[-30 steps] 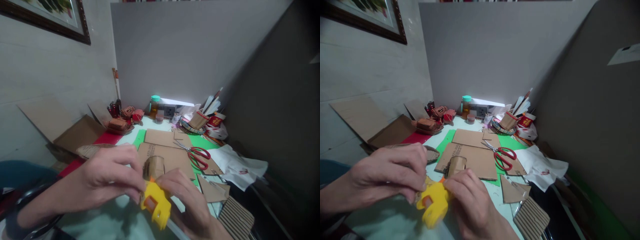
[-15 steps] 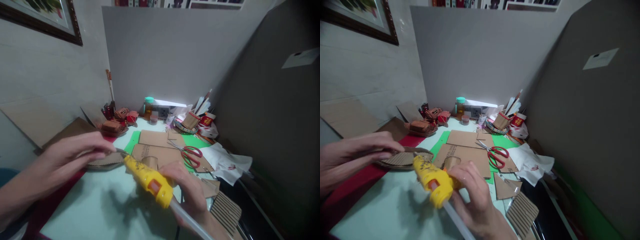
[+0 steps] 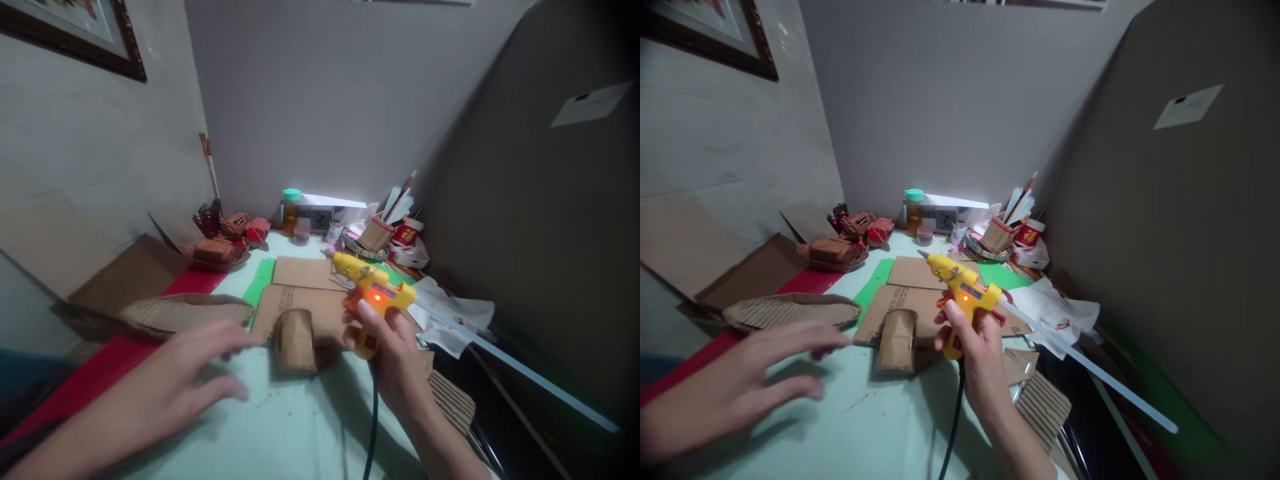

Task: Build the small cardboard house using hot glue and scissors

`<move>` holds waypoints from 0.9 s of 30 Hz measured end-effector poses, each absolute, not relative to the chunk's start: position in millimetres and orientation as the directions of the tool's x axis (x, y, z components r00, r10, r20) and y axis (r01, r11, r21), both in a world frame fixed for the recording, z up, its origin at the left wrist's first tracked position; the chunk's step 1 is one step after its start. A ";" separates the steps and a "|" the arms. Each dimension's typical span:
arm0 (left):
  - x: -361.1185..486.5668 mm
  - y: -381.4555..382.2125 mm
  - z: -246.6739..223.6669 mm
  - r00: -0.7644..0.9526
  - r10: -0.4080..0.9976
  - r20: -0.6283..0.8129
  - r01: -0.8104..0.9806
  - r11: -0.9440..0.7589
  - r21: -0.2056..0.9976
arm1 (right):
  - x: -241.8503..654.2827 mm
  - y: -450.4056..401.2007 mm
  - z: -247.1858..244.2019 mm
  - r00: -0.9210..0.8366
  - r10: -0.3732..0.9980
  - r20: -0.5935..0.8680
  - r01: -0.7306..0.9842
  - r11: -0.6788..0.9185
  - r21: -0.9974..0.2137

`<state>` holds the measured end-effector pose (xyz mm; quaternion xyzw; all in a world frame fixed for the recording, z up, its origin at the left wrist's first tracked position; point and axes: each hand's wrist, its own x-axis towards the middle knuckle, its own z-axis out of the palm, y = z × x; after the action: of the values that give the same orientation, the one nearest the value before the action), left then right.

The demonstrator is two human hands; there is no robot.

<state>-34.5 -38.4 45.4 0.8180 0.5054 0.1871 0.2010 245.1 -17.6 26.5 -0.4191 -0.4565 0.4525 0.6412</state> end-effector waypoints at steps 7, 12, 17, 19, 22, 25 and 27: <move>30.3 -8.5 21.2 0.486 0.874 -0.004 0.719 -0.397 0.570 | 247.2 -16.2 31.5 0.118 0.983 0.143 -0.307 0.173 -0.936; 25.8 -2.0 19.1 0.496 0.867 -0.038 0.686 -0.364 0.630 | 250.2 -16.4 33.3 0.062 0.990 0.125 -0.324 0.138 -0.936; 15.6 1.2 22.5 0.469 0.883 -0.025 0.676 -0.341 0.653 | 251.7 -18.8 34.3 0.049 0.988 0.149 -0.356 0.157 -0.921; 7.4 2.1 25.0 0.428 0.903 -0.036 0.652 -0.281 0.704 | 252.7 -21.5 34.7 0.043 0.988 0.148 -0.372 0.153 -0.916; -9.0 5.8 29.0 0.431 0.901 -0.048 0.488 -0.188 0.852 | 254.9 -26.2 35.7 0.035 0.990 0.140 -0.400 0.142 -0.905; -21.5 10.6 32.7 0.451 0.892 -0.039 0.293 -0.107 0.950 | 256.1 -29.2 37.2 0.014 0.987 0.160 -0.417 0.151 -0.896; -22.5 12.7 35.0 0.427 0.903 -0.057 0.200 -0.033 0.979 | 255.0 -29.1 37.5 0.018 0.991 0.131 -0.420 0.126 -0.899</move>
<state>-22.5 12.7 35.0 0.6432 0.4286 0.3207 0.5475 255.0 -29.1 37.5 -0.3439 -0.4155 0.5644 0.6249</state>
